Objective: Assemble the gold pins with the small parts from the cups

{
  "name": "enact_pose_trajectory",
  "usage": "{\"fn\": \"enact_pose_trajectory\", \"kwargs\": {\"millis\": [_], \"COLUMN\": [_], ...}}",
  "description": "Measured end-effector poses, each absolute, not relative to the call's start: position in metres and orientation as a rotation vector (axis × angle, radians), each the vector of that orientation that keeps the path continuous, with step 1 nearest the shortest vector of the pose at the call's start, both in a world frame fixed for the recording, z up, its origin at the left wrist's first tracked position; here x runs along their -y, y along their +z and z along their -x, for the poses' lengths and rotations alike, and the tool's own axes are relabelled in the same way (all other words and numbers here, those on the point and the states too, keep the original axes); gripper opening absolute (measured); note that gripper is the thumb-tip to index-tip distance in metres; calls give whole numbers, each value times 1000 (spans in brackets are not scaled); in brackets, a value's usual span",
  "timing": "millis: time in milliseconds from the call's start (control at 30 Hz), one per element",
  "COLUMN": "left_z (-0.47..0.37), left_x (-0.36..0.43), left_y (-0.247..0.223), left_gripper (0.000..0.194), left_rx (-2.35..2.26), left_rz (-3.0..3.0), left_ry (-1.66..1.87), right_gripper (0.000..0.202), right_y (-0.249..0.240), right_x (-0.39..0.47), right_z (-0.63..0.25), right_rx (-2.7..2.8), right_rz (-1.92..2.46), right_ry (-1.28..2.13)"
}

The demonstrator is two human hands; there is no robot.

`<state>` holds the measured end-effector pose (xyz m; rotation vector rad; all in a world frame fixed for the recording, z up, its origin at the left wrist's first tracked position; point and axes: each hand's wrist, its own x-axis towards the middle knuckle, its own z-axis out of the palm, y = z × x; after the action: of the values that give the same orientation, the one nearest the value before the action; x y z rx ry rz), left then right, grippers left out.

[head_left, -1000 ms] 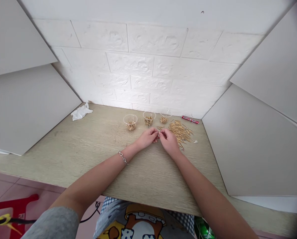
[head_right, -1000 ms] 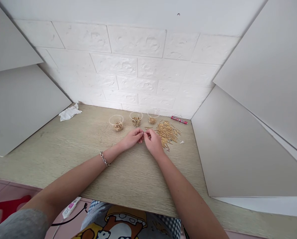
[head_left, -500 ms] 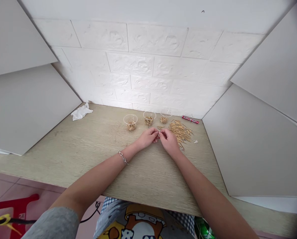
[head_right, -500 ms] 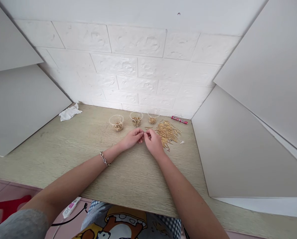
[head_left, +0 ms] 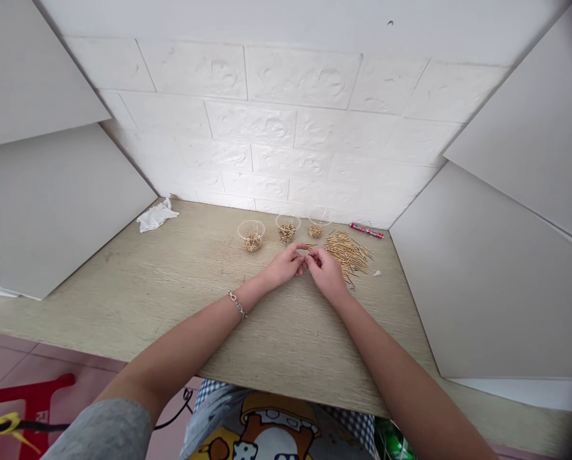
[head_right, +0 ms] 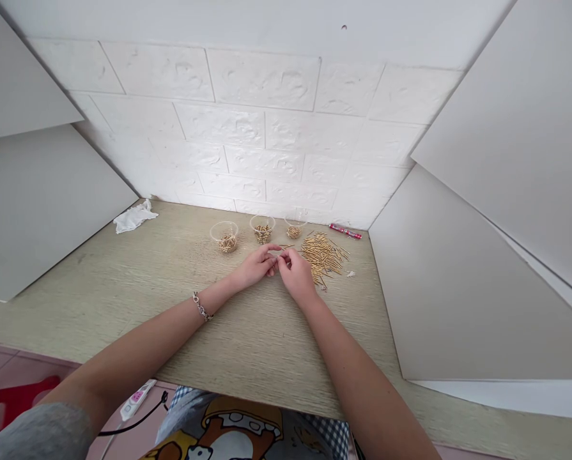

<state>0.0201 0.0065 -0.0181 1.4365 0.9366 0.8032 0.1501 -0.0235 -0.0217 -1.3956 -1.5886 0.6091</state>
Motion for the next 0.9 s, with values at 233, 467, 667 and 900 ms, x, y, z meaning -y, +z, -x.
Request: {"fn": "enact_pose_trajectory", "kwargs": {"millis": [233, 467, 667, 900], "left_z": [-19, -19, -19, -20], "left_x": [-2, 1, 0, 0], "left_y": [-11, -4, -5, -8], "left_gripper": [36, 35, 35, 36], "left_rx": [-983, -1036, -1030, -1013], "left_rz": [-1465, -1473, -1469, -1452], "left_ry": [774, 750, 752, 767], "right_gripper": [13, 13, 15, 15], "right_y": [-24, -27, -30, -30], "right_x": [21, 19, 18, 18], "right_z": [-152, -152, -153, -153], "right_rx": [1644, 1710, 1720, 1724], "right_rz": [1416, 1416, 1422, 1416], "right_ry": [583, 591, 590, 601]}}
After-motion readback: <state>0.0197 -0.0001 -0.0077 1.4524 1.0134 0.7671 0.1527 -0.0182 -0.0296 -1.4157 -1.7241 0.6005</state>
